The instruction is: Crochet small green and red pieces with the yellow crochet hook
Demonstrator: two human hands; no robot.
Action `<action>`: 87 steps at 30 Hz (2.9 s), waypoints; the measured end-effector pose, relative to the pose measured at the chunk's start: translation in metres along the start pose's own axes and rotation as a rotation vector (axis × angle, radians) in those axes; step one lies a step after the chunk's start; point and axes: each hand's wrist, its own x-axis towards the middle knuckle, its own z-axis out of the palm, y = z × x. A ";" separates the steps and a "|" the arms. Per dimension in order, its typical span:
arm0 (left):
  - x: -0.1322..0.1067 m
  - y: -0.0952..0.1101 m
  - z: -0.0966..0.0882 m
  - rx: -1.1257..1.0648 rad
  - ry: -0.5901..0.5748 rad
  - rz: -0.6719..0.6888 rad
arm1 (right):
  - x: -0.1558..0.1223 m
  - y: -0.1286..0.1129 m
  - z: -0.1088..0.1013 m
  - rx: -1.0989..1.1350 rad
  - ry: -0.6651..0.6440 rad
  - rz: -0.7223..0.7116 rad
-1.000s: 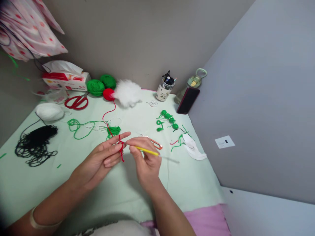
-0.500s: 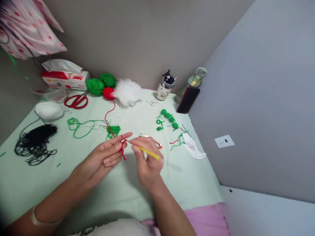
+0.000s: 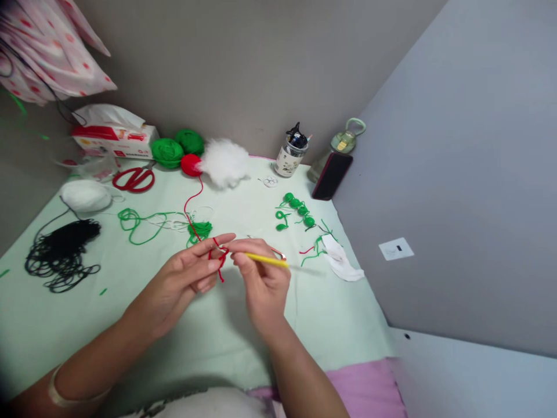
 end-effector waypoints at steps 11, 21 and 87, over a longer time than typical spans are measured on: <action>-0.002 0.005 -0.002 -0.022 0.103 0.081 | -0.002 -0.010 -0.011 -0.202 -0.172 -0.201; 0.001 0.004 -0.006 -0.256 -0.016 -0.095 | -0.002 -0.009 -0.006 -0.242 -0.088 -0.226; 0.007 -0.016 -0.001 -0.125 0.019 -0.004 | -0.008 0.007 0.000 -0.217 -0.018 -0.163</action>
